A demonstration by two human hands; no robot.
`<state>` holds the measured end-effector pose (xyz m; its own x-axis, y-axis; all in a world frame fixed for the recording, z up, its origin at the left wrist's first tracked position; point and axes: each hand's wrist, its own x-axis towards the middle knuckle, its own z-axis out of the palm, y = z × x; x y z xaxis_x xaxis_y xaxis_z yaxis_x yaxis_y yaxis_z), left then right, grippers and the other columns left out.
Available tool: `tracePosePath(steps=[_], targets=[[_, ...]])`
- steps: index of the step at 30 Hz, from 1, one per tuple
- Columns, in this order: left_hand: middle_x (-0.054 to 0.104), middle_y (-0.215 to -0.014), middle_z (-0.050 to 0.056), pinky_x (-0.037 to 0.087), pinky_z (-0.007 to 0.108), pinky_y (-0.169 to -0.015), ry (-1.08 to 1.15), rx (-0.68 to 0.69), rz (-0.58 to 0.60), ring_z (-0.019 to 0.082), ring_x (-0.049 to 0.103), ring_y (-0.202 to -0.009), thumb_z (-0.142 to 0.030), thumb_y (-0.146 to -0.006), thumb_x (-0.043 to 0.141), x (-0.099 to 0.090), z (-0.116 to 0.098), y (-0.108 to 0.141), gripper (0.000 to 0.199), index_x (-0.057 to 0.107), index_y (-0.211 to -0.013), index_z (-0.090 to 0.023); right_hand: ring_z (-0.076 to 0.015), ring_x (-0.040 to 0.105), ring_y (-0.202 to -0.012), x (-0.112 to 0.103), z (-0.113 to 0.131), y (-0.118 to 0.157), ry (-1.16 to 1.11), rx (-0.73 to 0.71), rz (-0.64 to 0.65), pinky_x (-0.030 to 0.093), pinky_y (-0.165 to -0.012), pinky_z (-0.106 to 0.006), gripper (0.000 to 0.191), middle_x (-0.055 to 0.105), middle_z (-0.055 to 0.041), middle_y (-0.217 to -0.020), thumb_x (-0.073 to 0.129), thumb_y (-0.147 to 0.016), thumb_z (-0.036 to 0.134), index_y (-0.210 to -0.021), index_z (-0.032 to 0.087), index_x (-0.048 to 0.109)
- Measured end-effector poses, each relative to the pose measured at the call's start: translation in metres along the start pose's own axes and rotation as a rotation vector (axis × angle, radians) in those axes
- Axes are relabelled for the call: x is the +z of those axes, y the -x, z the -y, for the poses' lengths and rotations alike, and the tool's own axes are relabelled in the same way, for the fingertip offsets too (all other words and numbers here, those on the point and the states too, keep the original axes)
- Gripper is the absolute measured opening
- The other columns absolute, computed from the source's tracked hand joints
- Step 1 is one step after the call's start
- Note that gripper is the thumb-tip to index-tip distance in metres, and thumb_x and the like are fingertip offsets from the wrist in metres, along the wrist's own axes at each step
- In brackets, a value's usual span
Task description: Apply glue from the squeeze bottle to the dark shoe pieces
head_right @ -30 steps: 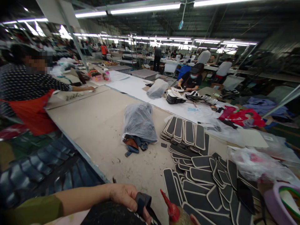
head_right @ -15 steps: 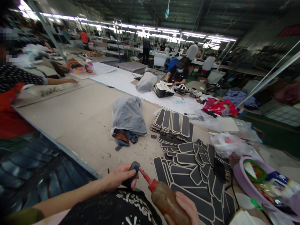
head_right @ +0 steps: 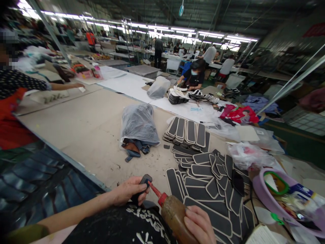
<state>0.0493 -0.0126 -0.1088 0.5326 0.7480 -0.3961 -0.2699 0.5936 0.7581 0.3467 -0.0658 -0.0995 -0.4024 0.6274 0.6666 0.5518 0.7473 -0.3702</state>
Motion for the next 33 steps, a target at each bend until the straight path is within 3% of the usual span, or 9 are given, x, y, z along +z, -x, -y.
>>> tracePosePath(steps=[2, 5, 8, 11, 17, 20, 23, 28, 33], targets=[[0.053, -0.051, -0.004, 0.039, 0.023, -0.052, 0.014, 0.005, 0.006, 0.010, 0.049, -0.045, -0.056, -0.073, 0.071, 0.000, 0.000, 0.001, 0.044, 0.057, -0.079, -0.015, -0.0286, 0.056, -0.114, 0.002, -0.001, 0.002, -0.025, 0.011, 0.035, 0.059, -0.080, -0.041, 0.049, 0.059, -0.0144, -0.115, 0.068, -0.076, 0.011, -0.123, 0.014, 0.055], [0.052, -0.051, -0.004, 0.038, 0.023, -0.051, 0.028, -0.001, 0.017, 0.010, 0.049, -0.046, -0.054, -0.073, 0.071, -0.001, 0.000, 0.003, 0.043, 0.057, -0.079, -0.014, -0.0292, 0.056, -0.113, 0.003, 0.001, -0.001, -0.004, 0.099, -0.029, 0.057, -0.083, -0.045, 0.054, 0.058, -0.0137, -0.114, 0.069, -0.076, 0.009, -0.127, 0.017, 0.053], [0.052, -0.050, -0.004, 0.038, 0.023, -0.051, 0.042, -0.003, 0.020, 0.010, 0.048, -0.046, -0.053, -0.073, 0.072, 0.000, -0.001, 0.003, 0.042, 0.058, -0.079, -0.014, -0.0300, 0.056, -0.113, 0.002, 0.000, -0.007, -0.004, 0.056, -0.025, 0.057, -0.083, -0.044, 0.065, 0.057, -0.0141, -0.116, 0.073, -0.070, 0.007, -0.131, 0.017, 0.051], [0.051, -0.049, -0.004, 0.039, 0.023, -0.051, 0.046, -0.002, 0.037, 0.010, 0.046, -0.045, -0.052, -0.074, 0.072, 0.002, -0.003, 0.003, 0.041, 0.058, -0.079, -0.014, -0.0300, 0.055, -0.115, 0.006, -0.003, -0.008, -0.057, -0.022, 0.046, 0.059, -0.081, -0.043, 0.058, 0.058, -0.0137, -0.115, 0.070, -0.073, 0.010, -0.129, 0.016, 0.053], [0.050, -0.050, -0.005, 0.037, 0.022, -0.050, 0.062, -0.022, 0.044, 0.008, 0.044, -0.045, -0.050, -0.074, 0.073, 0.002, -0.005, 0.005, 0.040, 0.058, -0.080, -0.014, -0.0272, 0.057, -0.111, 0.018, 0.002, -0.002, -0.041, 0.179, -0.077, 0.055, -0.088, -0.046, 0.054, 0.060, -0.0106, -0.116, 0.071, -0.073, 0.008, -0.124, 0.022, 0.057], [0.051, -0.050, -0.005, 0.038, 0.023, -0.050, 0.048, -0.027, 0.046, 0.009, 0.044, -0.044, -0.050, -0.074, 0.072, 0.003, -0.005, 0.005, 0.039, 0.058, -0.079, -0.014, -0.0301, 0.057, -0.114, 0.017, 0.003, -0.004, -0.091, 0.137, -0.063, 0.056, -0.088, -0.047, 0.052, 0.061, -0.0115, -0.115, 0.070, -0.074, 0.010, -0.123, 0.020, 0.057], [0.051, -0.049, -0.005, 0.037, 0.022, -0.049, 0.017, -0.014, 0.053, 0.009, 0.045, -0.044, -0.050, -0.075, 0.071, 0.004, -0.006, 0.005, 0.038, 0.059, -0.080, -0.014, -0.0274, 0.057, -0.114, 0.019, 0.004, -0.011, -0.112, 0.121, -0.028, 0.056, -0.088, -0.044, 0.047, 0.060, -0.0110, -0.115, 0.069, -0.077, 0.012, -0.122, 0.021, 0.057], [0.051, -0.050, -0.005, 0.039, 0.023, -0.051, 0.008, -0.023, 0.052, 0.009, 0.045, -0.046, -0.051, -0.074, 0.072, 0.003, -0.007, 0.006, 0.040, 0.058, -0.079, -0.014, -0.0244, 0.059, -0.107, 0.022, 0.009, -0.017, 0.006, 0.183, -0.128, 0.053, -0.089, -0.040, 0.043, 0.062, -0.0113, -0.111, 0.075, -0.075, 0.013, -0.114, 0.018, 0.059], [0.051, -0.049, -0.005, 0.038, 0.023, -0.050, 0.004, -0.027, 0.054, 0.009, 0.044, -0.044, -0.049, -0.075, 0.071, 0.004, -0.006, 0.005, 0.037, 0.058, -0.079, -0.014, -0.0265, 0.057, -0.112, 0.022, 0.015, -0.011, -0.137, 0.233, -0.159, 0.053, -0.093, -0.043, 0.046, 0.060, -0.0111, -0.115, 0.073, -0.074, 0.012, -0.118, 0.019, 0.059]])
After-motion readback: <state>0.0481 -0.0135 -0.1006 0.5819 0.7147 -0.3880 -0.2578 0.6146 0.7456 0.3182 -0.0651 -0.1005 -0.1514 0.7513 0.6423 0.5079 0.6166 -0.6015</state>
